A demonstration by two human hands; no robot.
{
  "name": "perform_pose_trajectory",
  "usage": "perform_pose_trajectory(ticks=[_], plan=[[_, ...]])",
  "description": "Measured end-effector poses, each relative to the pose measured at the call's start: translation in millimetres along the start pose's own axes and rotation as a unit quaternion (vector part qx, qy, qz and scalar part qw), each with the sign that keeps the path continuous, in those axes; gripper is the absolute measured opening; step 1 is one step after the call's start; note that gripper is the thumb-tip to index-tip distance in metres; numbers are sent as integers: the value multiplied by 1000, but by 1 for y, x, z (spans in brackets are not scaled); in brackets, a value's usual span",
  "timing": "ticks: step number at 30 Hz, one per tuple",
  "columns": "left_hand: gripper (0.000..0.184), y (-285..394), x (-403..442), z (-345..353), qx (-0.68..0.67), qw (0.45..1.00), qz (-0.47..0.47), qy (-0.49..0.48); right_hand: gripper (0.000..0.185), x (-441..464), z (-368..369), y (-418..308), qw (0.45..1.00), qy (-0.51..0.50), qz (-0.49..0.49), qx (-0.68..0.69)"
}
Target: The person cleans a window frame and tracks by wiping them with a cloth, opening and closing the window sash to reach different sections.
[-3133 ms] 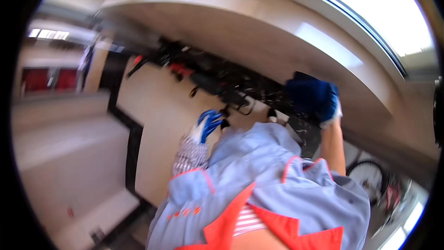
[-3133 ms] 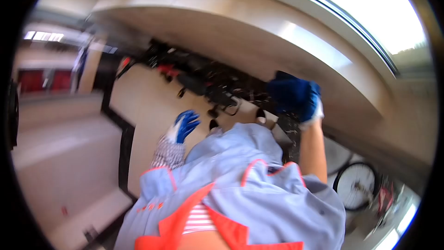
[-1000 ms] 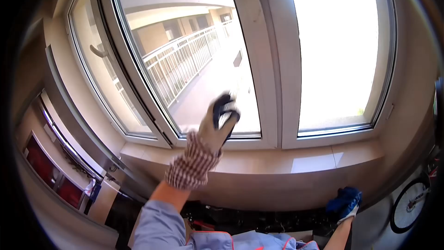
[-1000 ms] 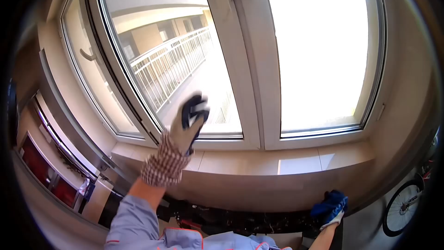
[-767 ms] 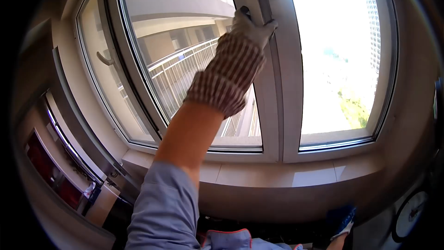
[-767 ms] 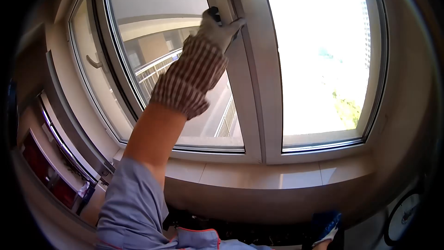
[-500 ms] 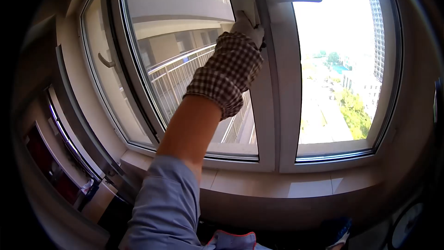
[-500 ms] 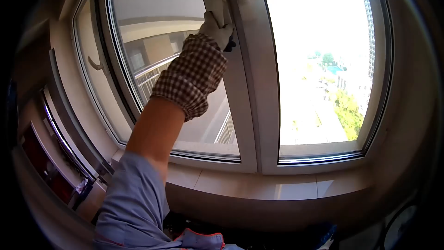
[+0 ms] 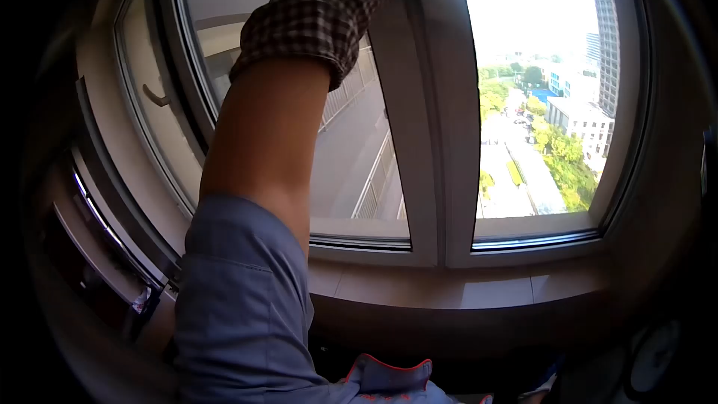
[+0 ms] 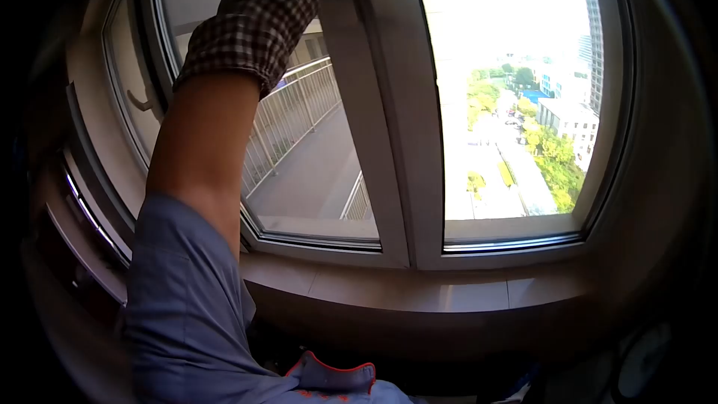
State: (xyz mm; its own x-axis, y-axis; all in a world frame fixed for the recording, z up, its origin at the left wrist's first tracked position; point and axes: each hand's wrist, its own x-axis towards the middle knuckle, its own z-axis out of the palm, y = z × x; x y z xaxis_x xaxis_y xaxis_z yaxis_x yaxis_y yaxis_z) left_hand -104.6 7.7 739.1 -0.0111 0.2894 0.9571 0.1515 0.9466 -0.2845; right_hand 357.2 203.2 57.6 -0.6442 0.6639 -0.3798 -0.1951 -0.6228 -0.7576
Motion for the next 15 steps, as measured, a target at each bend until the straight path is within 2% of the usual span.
perform_pose_trajectory(ticks=[1,2,3,4,5,7,10,11,13,15], plan=[[46,15,1,21,-112,986,-103,61,62,-7,-9,6,1000,-3,-5,12],[43,28,-72,-95,-373,898,-232,28,62,-14,-15,9,1000,1,-10,25],[43,34,-54,-58,-513,760,-387,96,63,-18,-19,13,999,-1,-13,32],[49,22,-49,-38,-608,719,-331,63,63,-23,-23,16,999,1,-15,43],[54,29,-40,10,-546,785,-250,148,63,-30,-25,19,999,3,-17,50],[56,63,-56,20,-550,811,-140,143,64,-39,-30,24,998,3,-20,65],[55,50,-57,-10,-590,782,-190,-64,65,-51,-38,25,996,3,-25,80],[49,55,-61,-22,-606,752,-251,-66,66,-55,-42,26,996,4,-30,86],[42,55,-60,-18,-651,721,-224,-83,67,-60,-49,26,994,-11,-45,95],[34,63,-64,-16,-615,761,-203,-33,67,-64,-52,22,990,-50,-75,106]])
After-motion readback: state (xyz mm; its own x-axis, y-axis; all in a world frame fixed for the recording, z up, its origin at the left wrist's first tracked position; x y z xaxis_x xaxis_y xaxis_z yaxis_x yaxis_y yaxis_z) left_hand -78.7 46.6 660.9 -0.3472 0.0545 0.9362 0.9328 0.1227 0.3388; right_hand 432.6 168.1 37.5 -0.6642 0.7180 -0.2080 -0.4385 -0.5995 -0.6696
